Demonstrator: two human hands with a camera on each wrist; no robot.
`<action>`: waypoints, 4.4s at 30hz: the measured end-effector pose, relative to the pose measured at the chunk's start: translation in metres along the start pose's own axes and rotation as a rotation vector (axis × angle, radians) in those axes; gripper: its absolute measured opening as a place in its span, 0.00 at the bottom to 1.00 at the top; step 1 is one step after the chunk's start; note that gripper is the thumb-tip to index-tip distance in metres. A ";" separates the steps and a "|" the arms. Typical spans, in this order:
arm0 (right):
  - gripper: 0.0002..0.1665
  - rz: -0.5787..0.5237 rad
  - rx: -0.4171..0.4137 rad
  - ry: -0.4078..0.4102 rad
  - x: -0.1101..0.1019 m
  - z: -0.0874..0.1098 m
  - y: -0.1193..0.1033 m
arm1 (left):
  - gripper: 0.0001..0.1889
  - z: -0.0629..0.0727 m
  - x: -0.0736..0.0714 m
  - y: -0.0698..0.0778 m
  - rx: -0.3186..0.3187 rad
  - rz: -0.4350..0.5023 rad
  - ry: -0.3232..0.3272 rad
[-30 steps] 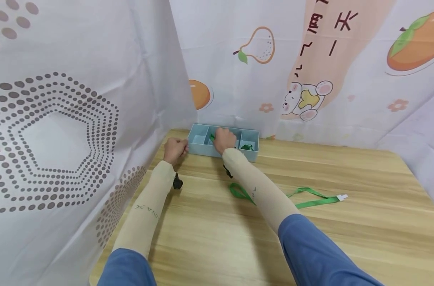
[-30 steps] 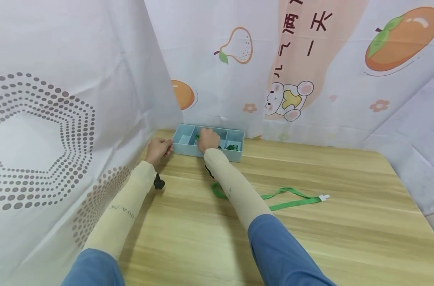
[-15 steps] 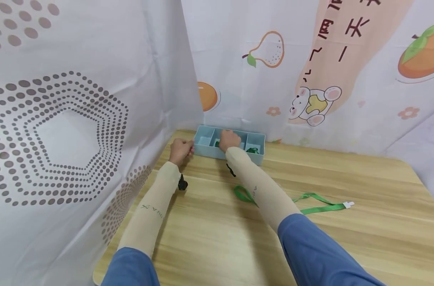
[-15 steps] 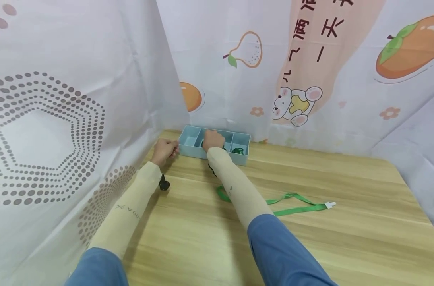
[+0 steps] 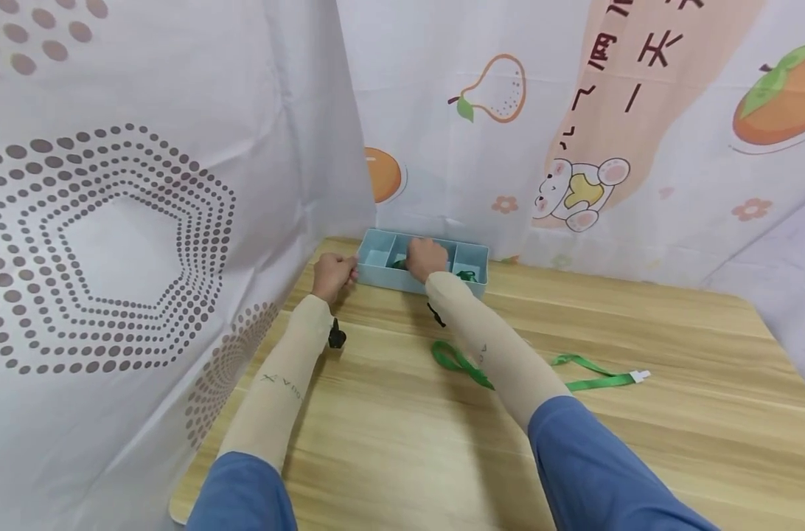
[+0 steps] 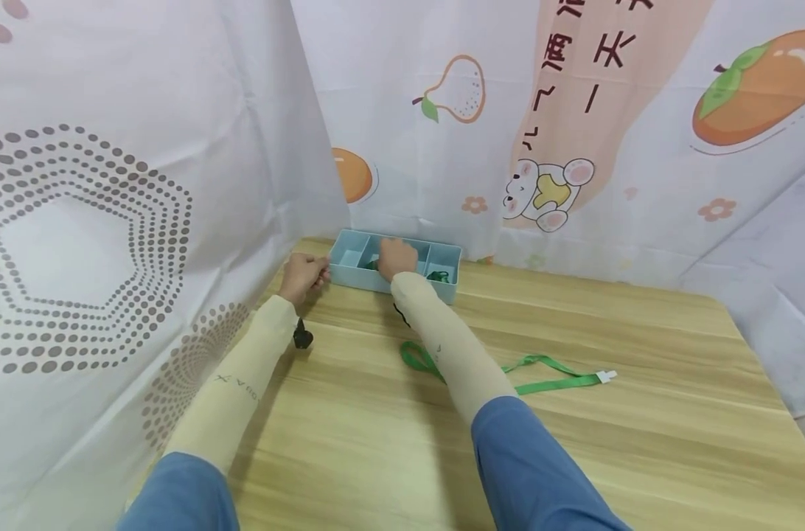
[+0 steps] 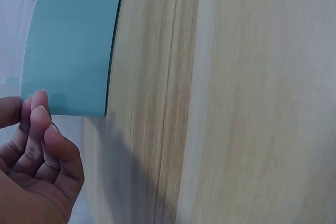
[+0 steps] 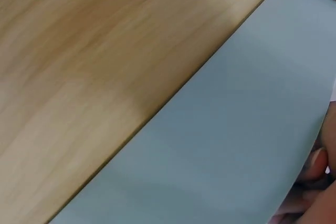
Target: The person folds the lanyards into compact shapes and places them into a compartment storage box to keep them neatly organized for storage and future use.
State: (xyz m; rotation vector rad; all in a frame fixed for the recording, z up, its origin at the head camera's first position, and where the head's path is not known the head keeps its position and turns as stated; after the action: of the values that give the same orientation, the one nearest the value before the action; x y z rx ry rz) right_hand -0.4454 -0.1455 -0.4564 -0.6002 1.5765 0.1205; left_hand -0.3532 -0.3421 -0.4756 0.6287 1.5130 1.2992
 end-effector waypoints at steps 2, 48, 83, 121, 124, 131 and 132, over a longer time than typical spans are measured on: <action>0.13 -0.067 -0.037 0.007 -0.005 0.003 0.005 | 0.18 0.000 0.000 0.002 0.014 -0.013 0.004; 0.06 -0.383 -0.135 -0.066 -0.090 0.218 0.178 | 0.26 0.047 0.031 0.025 0.406 -0.287 -0.431; 0.19 -0.277 0.113 -0.082 -0.094 0.309 0.292 | 0.03 0.114 0.122 0.022 0.558 -0.483 -0.746; 0.11 -0.442 0.085 0.156 -0.205 0.301 0.263 | 0.05 0.124 0.140 0.032 0.517 -0.383 -0.902; 0.11 -0.512 0.134 0.098 -0.202 0.306 0.269 | 0.06 0.128 0.144 0.031 0.508 -0.412 -0.888; 0.11 -0.620 0.055 0.015 -0.207 0.306 0.248 | 0.09 0.151 0.181 0.065 0.611 -0.376 -0.903; 0.12 -0.625 0.045 0.004 -0.208 0.306 0.243 | 0.11 0.156 0.187 0.076 0.633 -0.350 -0.912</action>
State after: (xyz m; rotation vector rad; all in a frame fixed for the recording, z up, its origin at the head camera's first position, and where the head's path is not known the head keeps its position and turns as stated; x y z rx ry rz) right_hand -0.2832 0.2550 -0.3603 -1.0278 1.3263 -0.3836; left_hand -0.2959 -0.0940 -0.4572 1.1039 1.1376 0.1492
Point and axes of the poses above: each hand's wrist, its own z-axis away from the middle knuckle, its own x-axis out of the palm, y = z × x, the point moved 3 cm from there along -z, towards the middle knuckle, and after that the axes turned 2 degrees about x, right-handed, at the moved point
